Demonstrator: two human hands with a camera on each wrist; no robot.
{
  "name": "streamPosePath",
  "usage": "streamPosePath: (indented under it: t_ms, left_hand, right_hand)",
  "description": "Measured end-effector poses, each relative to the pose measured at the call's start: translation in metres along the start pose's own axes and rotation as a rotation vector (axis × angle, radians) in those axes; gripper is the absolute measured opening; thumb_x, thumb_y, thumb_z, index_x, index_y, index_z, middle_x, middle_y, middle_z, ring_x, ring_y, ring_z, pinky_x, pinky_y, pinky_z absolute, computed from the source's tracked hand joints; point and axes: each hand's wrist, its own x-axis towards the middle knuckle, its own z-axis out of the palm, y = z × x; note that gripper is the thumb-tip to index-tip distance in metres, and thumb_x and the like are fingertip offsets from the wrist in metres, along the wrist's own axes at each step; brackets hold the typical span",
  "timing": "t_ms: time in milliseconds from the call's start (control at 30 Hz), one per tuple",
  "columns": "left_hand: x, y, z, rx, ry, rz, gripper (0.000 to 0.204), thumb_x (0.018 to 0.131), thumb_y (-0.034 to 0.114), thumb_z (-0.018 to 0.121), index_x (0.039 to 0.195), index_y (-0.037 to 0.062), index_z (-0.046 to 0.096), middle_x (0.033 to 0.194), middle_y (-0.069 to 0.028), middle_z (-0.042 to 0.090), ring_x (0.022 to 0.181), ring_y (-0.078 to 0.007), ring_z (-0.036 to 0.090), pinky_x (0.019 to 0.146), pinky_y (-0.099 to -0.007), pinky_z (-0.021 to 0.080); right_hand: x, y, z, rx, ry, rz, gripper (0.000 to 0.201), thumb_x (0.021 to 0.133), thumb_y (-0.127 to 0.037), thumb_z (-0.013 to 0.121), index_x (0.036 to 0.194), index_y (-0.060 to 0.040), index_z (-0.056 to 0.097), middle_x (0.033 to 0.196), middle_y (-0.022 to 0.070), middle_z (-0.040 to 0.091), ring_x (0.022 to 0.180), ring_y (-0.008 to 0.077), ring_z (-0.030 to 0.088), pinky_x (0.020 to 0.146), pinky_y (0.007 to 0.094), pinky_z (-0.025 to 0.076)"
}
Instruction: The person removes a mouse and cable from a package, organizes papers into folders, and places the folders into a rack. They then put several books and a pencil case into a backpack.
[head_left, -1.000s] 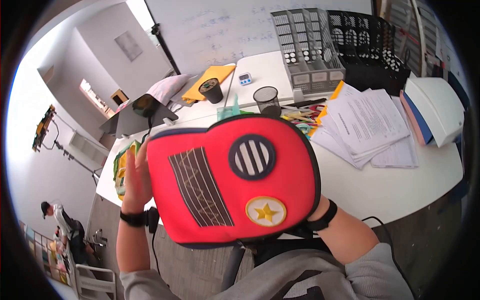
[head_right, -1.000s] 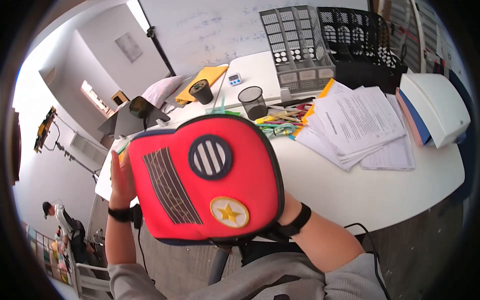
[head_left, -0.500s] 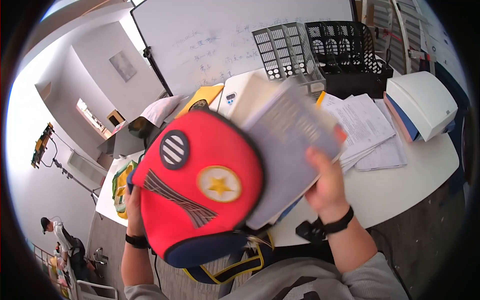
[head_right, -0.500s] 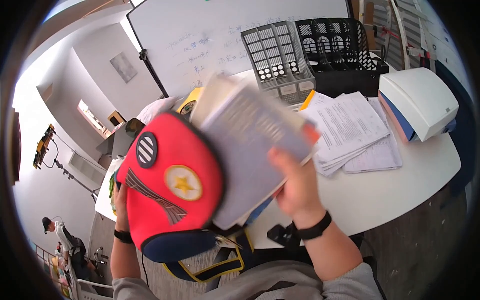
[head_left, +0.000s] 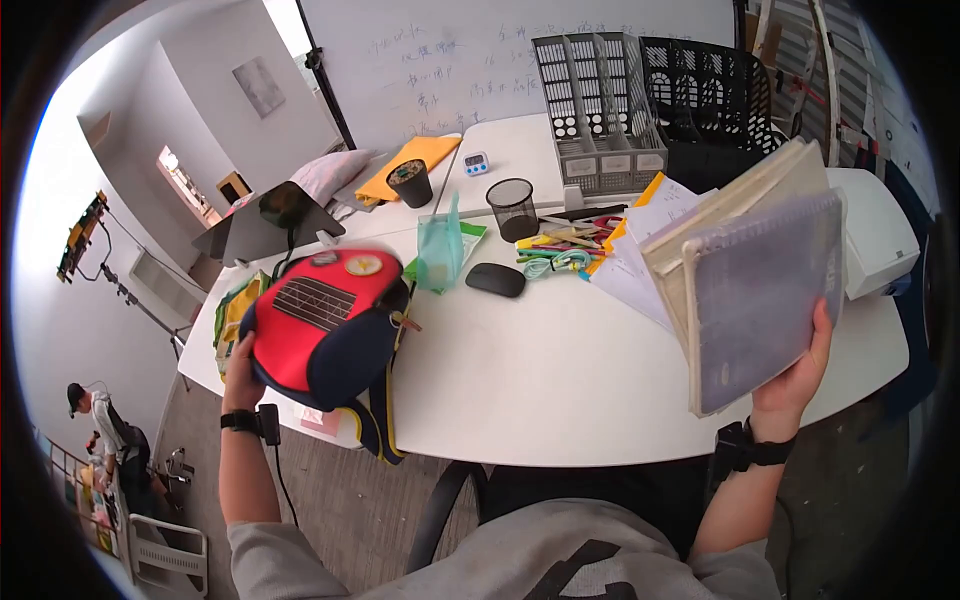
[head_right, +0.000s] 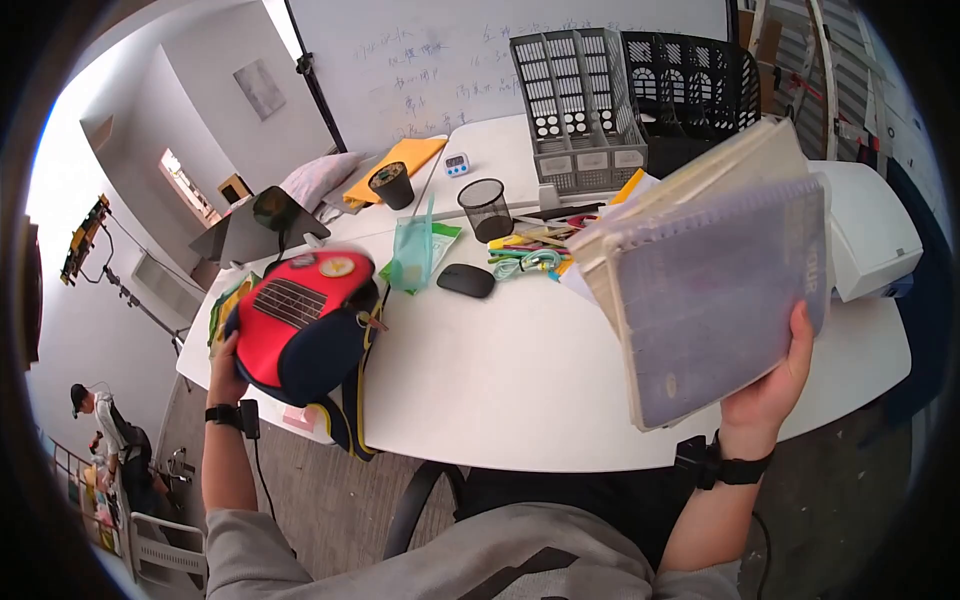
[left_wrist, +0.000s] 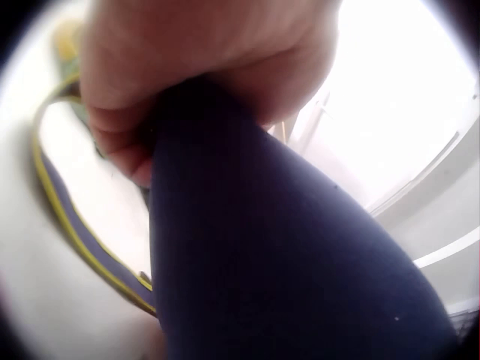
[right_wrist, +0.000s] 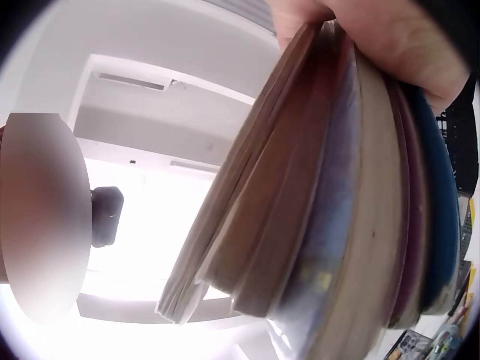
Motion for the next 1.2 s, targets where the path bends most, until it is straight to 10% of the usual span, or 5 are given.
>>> streamPosePath:
  t_ms: [467,600,933,1067,1200]
  left_hand:
    - [0.025,-0.033,-0.031,0.093,0.07,-0.045,0.04,0.099,0.015,0.059,0.134,-0.0026,0.053,0.129,-0.0139,0.065,0.114,-0.0232,0.066,0.1,-0.0346,0.053]
    - [0.093,-0.031,-0.125,0.864,0.273,0.409,0.047,0.095,0.021,0.064,0.137,0.0042,0.057,0.097,-0.0009,0.064,0.071,-0.0081,0.052,0.061,-0.0233,0.04]
    - [-0.105,0.0,0.272,0.167,-0.684,0.167,0.036,0.099,0.028,0.059,0.118,-0.0024,0.064,0.109,-0.0139,0.07,0.098,-0.0204,0.067,0.088,-0.0339,0.053]
    - [-0.128,-0.066,0.372,-0.308,-1.058,-0.498,0.09,0.095,0.046,0.065,0.157,0.0007,0.019,0.158,-0.0216,0.031,0.143,-0.0271,0.038,0.117,-0.0411,0.031]
    - [-0.126,-0.073,0.405,-0.155,-1.204,-0.417,0.107,0.085,0.046,0.078,0.159,0.0019,0.014,0.154,-0.0142,0.037,0.145,-0.024,0.032,0.119,-0.0406,0.024]
  right_hand:
    - [0.005,-0.023,-0.04,-0.064,0.108,0.095,0.046,0.103,-0.039,0.053,0.135,-0.007,0.056,0.135,0.0074,0.061,0.121,0.0242,0.059,0.105,0.0398,0.046]
    - [0.014,-0.027,-0.049,-0.135,0.173,-0.004,0.048,0.102,-0.041,0.052,0.135,-0.0059,0.056,0.133,0.0089,0.062,0.117,0.0251,0.061,0.101,0.0397,0.048]
    - [0.043,-0.034,-0.003,-0.202,-0.045,0.114,0.051,0.102,-0.039,0.05,0.138,-0.0037,0.052,0.134,0.0103,0.061,0.119,0.0291,0.059,0.103,0.0425,0.047]
    - [0.026,0.005,0.005,-0.266,0.034,0.286,0.053,0.099,-0.028,0.057,0.143,-0.0025,0.045,0.134,0.0121,0.059,0.119,0.0314,0.059,0.104,0.0456,0.046]
    - [0.011,0.039,0.005,-0.461,0.078,0.426,0.067,0.096,-0.022,0.064,0.151,-0.0035,0.032,0.134,0.0134,0.057,0.121,0.03,0.058,0.105,0.0481,0.047]
